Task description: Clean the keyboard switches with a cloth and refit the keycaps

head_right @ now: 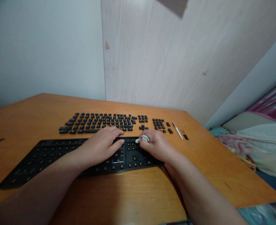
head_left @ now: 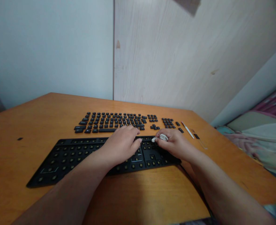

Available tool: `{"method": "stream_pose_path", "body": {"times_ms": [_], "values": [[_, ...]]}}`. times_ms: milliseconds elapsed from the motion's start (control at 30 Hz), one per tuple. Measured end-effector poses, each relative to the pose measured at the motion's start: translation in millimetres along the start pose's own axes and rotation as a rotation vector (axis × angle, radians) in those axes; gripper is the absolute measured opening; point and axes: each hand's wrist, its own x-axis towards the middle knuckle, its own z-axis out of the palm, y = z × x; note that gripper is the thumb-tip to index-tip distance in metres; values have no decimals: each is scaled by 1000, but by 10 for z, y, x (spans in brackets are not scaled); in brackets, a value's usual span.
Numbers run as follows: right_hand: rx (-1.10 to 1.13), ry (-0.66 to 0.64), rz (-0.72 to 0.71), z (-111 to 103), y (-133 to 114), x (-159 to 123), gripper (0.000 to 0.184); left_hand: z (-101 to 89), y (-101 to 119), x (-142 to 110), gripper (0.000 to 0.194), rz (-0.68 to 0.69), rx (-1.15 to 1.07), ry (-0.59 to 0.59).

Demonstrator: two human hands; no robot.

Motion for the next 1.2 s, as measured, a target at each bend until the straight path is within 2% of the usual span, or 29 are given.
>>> {"method": "stream_pose_path", "body": {"times_ms": [233, 433, 833, 1200], "values": [[-165, -16, -25, 93, -43, 20, 9, 17, 76, -70, 86, -9, 89, -164], [-280, -67, -104, 87, -36, 23, 13, 26, 78, -91, 107, -38, 113, -230], [-402, -139, -155, 58, -111, 24, 15, 40, 132, -109, 124, -46, 107, -291], [-325, -209, -143, 32, -133, 43, 14, 82, 123, -102, 121, -55, 113, -295]]}}
